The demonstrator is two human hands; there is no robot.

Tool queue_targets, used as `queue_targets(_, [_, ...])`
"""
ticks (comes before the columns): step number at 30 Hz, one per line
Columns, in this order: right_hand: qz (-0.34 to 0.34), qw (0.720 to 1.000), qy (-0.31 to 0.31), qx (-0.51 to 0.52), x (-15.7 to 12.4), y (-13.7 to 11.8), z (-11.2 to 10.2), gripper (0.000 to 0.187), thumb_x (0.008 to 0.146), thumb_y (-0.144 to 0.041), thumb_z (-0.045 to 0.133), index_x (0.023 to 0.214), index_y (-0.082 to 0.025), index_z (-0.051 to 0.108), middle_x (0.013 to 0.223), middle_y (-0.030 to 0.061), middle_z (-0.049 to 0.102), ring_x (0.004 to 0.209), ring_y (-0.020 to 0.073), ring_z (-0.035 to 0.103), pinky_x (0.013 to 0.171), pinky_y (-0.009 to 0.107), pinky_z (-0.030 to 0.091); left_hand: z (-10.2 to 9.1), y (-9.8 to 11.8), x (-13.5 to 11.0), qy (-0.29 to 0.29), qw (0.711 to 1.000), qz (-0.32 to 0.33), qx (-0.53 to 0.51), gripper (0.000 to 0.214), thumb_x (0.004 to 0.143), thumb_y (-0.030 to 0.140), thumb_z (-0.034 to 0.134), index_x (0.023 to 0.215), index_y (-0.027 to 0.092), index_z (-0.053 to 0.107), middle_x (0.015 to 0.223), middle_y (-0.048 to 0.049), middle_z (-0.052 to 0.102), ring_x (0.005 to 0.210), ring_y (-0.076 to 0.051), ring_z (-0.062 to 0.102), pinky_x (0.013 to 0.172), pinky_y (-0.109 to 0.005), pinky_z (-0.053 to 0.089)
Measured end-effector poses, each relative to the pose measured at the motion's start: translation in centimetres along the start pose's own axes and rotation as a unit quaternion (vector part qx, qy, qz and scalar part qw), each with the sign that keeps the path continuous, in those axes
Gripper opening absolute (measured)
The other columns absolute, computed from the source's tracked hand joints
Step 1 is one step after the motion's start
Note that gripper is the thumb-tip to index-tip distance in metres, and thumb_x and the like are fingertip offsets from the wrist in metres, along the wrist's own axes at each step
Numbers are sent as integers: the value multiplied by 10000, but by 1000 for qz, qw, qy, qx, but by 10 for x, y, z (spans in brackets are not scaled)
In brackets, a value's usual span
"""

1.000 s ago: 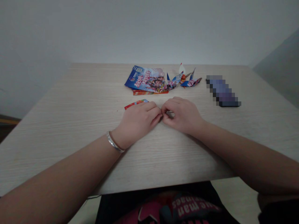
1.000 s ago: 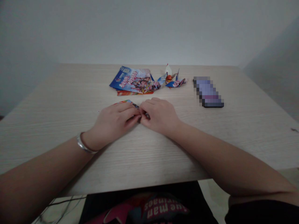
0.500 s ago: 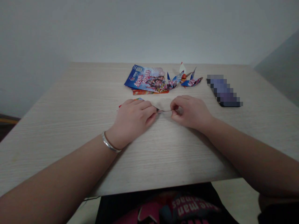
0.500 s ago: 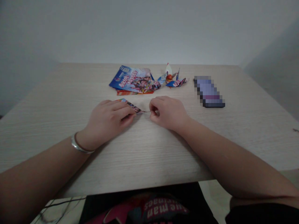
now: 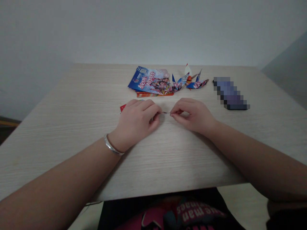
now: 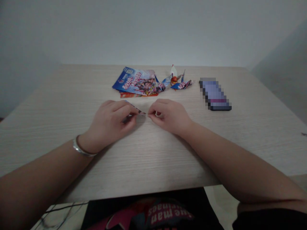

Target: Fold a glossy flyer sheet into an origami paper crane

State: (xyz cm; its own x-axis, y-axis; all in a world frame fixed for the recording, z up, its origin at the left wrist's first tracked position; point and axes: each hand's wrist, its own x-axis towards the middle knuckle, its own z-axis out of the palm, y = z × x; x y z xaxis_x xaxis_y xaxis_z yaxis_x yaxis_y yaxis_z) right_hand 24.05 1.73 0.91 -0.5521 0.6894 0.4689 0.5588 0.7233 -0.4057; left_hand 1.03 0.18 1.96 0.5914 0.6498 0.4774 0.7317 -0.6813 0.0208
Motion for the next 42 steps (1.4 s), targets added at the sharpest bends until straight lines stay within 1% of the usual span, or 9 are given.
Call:
queue_targets(4, [-13, 1000, 7, -20, 2, -13, 4, 118, 902, -200, 582, 842, -199, 684, 820, 27, 702, 733, 153, 632, 685, 287, 474, 2, 3, 1, 36, 999, 24, -9, 195, 926, 249, 514, 851, 194, 685, 828, -43, 701, 774, -210, 636, 744, -377, 437])
queue_targets(8, [-19, 1000, 6, -12, 2, -17, 6, 118, 890, -196, 584, 823, -191, 681, 820, 34, 689, 719, 151, 621, 668, 285, 471, 3, 4, 2, 39, 999, 29, -2, 207, 921, 284, 532, 795, 191, 668, 781, -42, 683, 743, -218, 624, 732, -387, 429])
queue_targets(12, [-31, 999, 8, 19, 3, -12, 6, 92, 844, -167, 600, 781, -196, 660, 800, 32, 678, 730, 159, 624, 659, 286, 478, 2, 3, 2, 31, 999, 30, -9, 170, 894, 276, 566, 780, 197, 665, 785, -35, 696, 767, -223, 629, 764, -395, 434])
queue_targets(16, [-71, 996, 39, 46, 5, -2, 4, 106, 803, -126, 607, 750, -214, 636, 775, 23, 696, 754, 169, 647, 700, 300, 503, -1, 2, 2, 17, 1000, -2, -12, 151, 876, 260, 555, 792, 205, 669, 836, -35, 726, 812, -227, 647, 806, -410, 431])
queue_targets(20, [-81, 991, 49, 96, 3, 11, -5, 122, 780, -102, 627, 755, -222, 637, 779, 14, 712, 779, 168, 668, 748, 310, 528, -6, 0, 3, 4, 1000, -25, -12, 156, 866, 234, 539, 785, 212, 670, 829, -33, 732, 799, -221, 654, 794, -407, 418])
queue_targets(26, [23, 990, 20, 139, -5, 24, -22, 73, 783, -183, 652, 725, -228, 647, 846, 23, 750, 808, 173, 693, 772, 328, 545, -13, -6, 3, -37, 997, -62, 12, 161, 847, 238, 530, 775, 221, 673, 794, -34, 725, 817, -234, 660, 825, -413, 425])
queue_targets(32, [126, 968, 7, 218, -9, 36, -27, 51, 735, -239, 684, 707, -219, 646, 863, 39, 773, 827, 185, 719, 735, 329, 575, -14, -13, 2, -48, 995, -81, 14, 133, 818, 259, 553, 767, 245, 675, 809, -37, 741, 830, -241, 663, 863, -431, 440])
queue_targets(38, [158, 952, -15, 263, -11, 51, -34, 95, 714, -227, 714, 698, -219, 620, 866, 48, 782, 812, 172, 731, 727, 311, 578, -18, -21, 1, -56, 995, -83, 5, 146, 817, 258, 545, 791, 231, 686, 851, -42, 748, 849, -238, 672, 909, -442, 432])
queue_targets(42, [159, 945, -30, 285, -14, 61, -33, 111, 720, -234, 716, 713, -220, 606, 890, 46, 790, 857, 177, 745, 770, 326, 587, -17, -31, 0, -104, 990, -89, 29, 192, 834, 304, 533, 779, 222, 698, 812, -35, 730, 811, -226, 661, 860, -393, 447])
